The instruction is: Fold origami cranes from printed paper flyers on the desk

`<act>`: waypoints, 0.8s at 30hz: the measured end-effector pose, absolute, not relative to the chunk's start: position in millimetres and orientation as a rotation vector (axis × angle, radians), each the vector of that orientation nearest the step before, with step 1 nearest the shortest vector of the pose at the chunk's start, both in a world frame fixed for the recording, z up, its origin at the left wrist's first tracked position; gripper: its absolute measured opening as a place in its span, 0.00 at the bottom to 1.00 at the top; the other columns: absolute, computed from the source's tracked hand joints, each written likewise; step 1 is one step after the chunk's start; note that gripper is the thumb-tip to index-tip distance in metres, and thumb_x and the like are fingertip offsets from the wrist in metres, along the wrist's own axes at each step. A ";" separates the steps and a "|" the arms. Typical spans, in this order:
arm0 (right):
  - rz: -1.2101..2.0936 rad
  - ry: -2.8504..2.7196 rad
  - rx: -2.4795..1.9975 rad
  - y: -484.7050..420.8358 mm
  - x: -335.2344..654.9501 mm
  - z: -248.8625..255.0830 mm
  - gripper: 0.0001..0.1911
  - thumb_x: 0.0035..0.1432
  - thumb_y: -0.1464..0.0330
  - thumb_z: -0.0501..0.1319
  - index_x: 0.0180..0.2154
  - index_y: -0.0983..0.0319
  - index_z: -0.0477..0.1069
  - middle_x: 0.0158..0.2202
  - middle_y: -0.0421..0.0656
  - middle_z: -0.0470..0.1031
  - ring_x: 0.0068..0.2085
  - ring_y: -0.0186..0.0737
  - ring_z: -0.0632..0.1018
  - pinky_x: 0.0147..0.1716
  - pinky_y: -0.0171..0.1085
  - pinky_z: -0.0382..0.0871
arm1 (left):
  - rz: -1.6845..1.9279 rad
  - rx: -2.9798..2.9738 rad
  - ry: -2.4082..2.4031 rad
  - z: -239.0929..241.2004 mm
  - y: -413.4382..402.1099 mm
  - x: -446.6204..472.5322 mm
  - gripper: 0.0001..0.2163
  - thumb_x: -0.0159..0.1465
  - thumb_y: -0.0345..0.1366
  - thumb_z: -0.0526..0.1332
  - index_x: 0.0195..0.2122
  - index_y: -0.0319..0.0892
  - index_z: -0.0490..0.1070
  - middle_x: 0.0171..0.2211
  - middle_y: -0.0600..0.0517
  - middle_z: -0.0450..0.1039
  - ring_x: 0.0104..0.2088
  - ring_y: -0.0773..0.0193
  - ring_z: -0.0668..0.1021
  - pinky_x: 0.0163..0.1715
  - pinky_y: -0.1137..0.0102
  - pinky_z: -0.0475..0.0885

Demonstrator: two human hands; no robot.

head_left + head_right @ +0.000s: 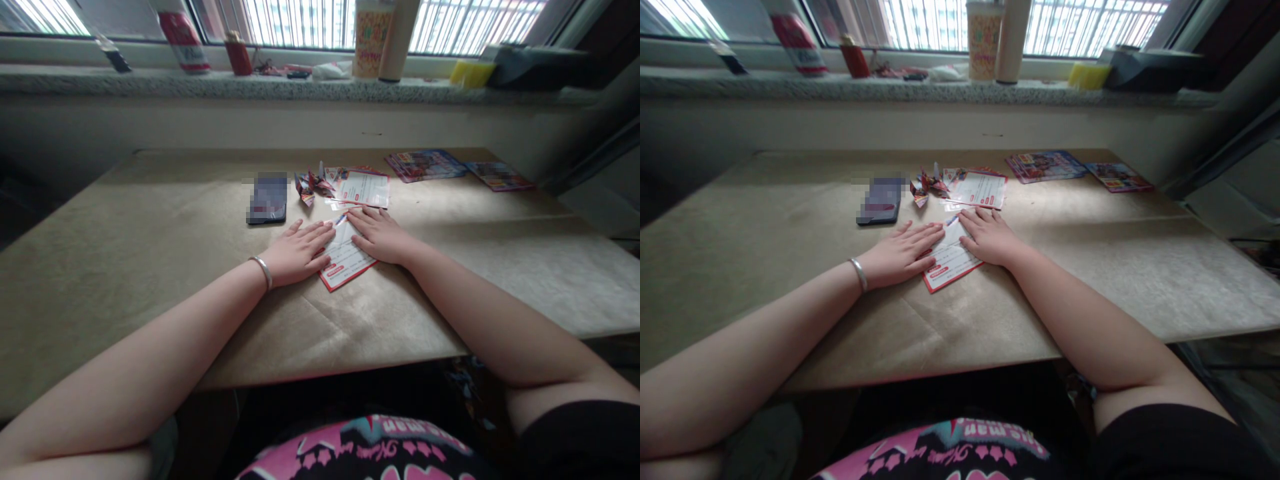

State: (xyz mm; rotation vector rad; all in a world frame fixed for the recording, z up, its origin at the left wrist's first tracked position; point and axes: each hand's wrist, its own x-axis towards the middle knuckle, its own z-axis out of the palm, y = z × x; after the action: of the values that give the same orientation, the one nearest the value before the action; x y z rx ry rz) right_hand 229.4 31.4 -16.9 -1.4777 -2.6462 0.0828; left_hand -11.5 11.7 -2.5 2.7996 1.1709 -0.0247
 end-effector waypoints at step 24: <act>0.253 -2.369 -1.299 27.7 240.3 -12.1 0.27 0.55 0.64 0.64 0.56 0.62 0.69 0.57 0.49 0.72 0.58 0.50 0.70 0.59 0.50 0.63 | 0.388 2.726 1.567 -2.0 16.6 -19.6 0.25 0.64 0.43 0.56 0.60 0.38 0.64 0.53 0.42 0.71 0.54 0.49 0.70 0.54 0.57 0.66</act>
State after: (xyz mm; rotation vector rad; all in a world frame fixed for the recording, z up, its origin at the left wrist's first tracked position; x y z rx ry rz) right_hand 240.3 27.7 -12.1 -1.2993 -2.3686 0.2526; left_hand -19.6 16.6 -2.0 2.7256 1.5671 0.3885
